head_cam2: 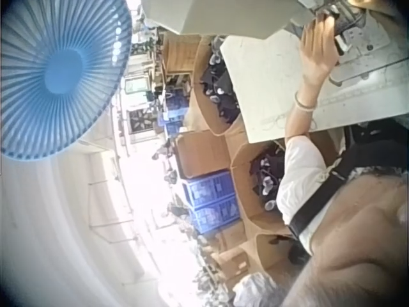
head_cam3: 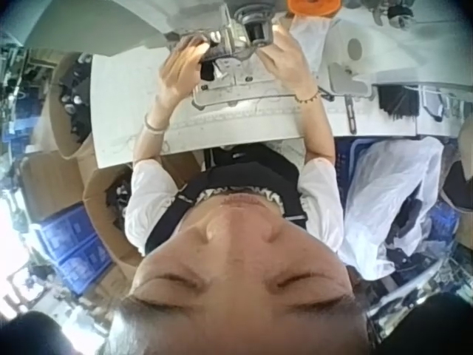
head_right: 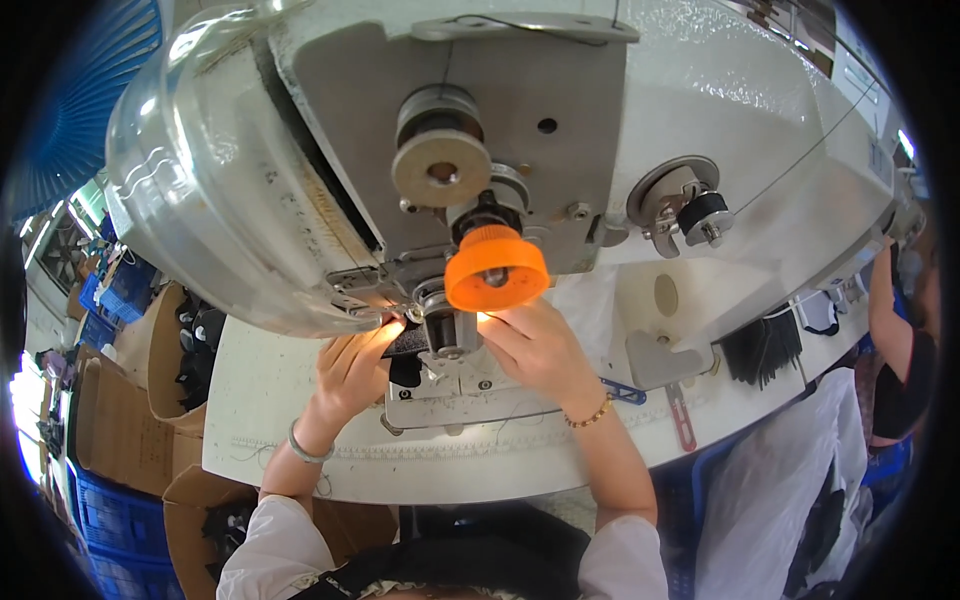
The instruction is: The recorder is using an industrial sewing machine to stitch together black fabric or leather components to form parts of a shoe upper.
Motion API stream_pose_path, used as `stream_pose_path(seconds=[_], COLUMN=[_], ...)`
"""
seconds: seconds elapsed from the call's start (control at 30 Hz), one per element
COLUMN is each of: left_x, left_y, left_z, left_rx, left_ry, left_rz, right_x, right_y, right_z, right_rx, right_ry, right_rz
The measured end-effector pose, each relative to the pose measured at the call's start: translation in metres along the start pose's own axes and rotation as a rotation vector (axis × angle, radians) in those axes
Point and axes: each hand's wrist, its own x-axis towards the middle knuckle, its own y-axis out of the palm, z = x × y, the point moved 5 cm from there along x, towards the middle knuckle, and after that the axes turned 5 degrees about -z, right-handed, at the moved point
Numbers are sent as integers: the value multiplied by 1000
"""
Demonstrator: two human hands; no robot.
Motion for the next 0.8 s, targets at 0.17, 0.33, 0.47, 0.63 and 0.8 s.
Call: stream_pose_path(seconds=[0.17, 0.33, 0.47, 0.63, 0.8], left_x=[-9, -10, -5, -9, -13], left_y=[2, 3, 5, 10, 12], left_z=[5, 8, 13, 22, 27], left_rx=[-106, -122, -185, -273, -279], left_ry=[-30, -51, -68, -173, -286], left_rz=[-53, -58, -111, -132, -58], right_x=[-5, 2, -1, -1, 1], right_y=[3, 2, 2, 4, 5], right_z=[1, 2, 0, -10, -8], right_rx=[-41, 80, 81, 127, 104], right_ry=[-36, 50, 75, 199, 218], right_rz=[25, -95, -55, -55, -23])
